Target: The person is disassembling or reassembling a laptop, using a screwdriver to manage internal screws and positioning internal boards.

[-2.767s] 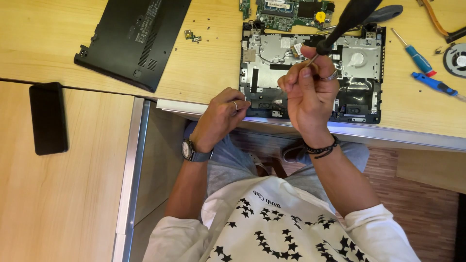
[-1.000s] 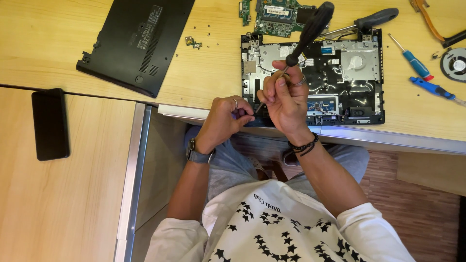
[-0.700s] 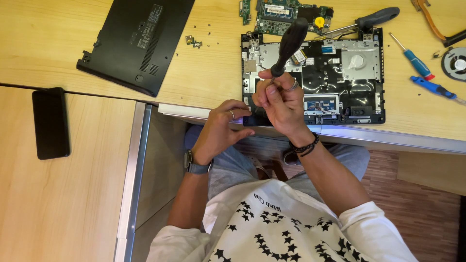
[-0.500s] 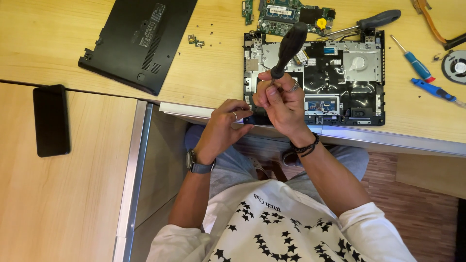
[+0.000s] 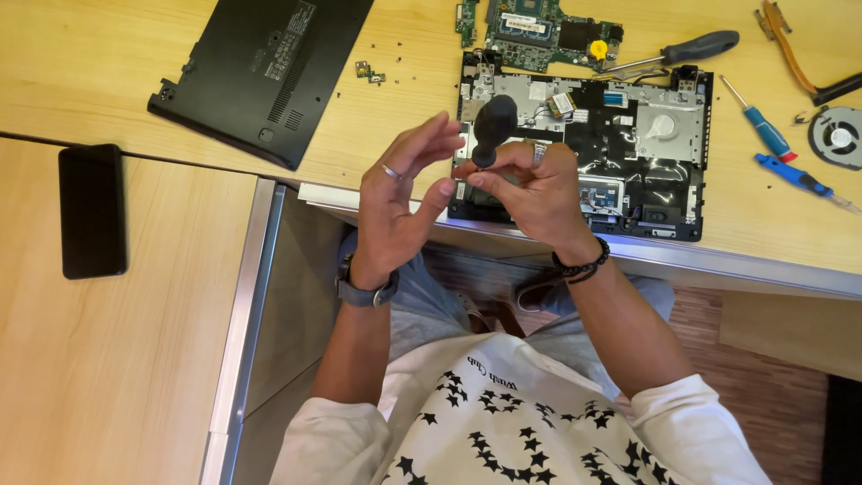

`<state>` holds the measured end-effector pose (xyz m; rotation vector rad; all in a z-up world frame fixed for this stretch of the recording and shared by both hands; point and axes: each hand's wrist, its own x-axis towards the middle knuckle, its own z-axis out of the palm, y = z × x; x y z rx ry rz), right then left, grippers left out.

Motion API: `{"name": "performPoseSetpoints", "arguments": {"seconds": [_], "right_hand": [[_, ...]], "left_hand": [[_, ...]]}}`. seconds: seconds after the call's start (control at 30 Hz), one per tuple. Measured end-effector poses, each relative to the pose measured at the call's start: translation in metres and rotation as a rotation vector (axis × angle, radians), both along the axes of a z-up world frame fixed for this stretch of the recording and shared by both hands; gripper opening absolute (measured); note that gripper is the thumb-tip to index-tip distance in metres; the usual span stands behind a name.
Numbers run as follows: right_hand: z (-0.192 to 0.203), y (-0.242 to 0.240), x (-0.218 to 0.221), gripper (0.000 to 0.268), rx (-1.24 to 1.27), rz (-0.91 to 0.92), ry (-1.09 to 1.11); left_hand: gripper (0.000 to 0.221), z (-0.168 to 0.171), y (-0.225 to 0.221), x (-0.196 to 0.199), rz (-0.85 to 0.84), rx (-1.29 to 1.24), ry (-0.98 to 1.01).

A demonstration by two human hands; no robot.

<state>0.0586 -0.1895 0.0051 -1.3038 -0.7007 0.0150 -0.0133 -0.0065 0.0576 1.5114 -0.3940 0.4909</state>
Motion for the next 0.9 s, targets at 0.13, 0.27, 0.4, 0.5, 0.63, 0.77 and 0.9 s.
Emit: {"name": "performPoseSetpoints", "arguments": {"seconds": [0.13,0.27,0.4,0.5,0.63,0.77,0.9], "right_hand": [[0.021,0.002,-0.005,0.016,-0.121,-0.042,0.004],[0.027,0.003,-0.005,0.027,-0.13,-0.088,-0.025],[0.045,-0.01,0.001,0.014,-0.384,0.065,-0.263],[0.044,-0.016,0.003,0.017,-0.481,0.049,-0.334],[0.04,-0.011,0.0,0.036,-0.445,-0.061,-0.232],[0.027,-0.011,0.001,0.023,-0.425,-0.067,-0.241],[0.024,-0.009,0.001,0.061,-0.463,-0.168,-0.219]], "left_hand": [[0.05,0.034,-0.017,0.001,-0.054,0.027,-0.071],[0.045,0.047,-0.033,0.013,0.067,0.114,-0.132],[0.036,0.049,-0.034,0.019,-0.06,0.08,-0.038],[0.038,0.061,-0.031,0.017,-0.117,0.099,-0.012],[0.037,0.056,-0.036,0.016,-0.198,0.013,-0.098],[0.035,0.06,-0.034,0.022,0.061,0.19,-0.155],[0.035,0.06,-0.035,0.022,0.045,0.13,-0.141]]}}
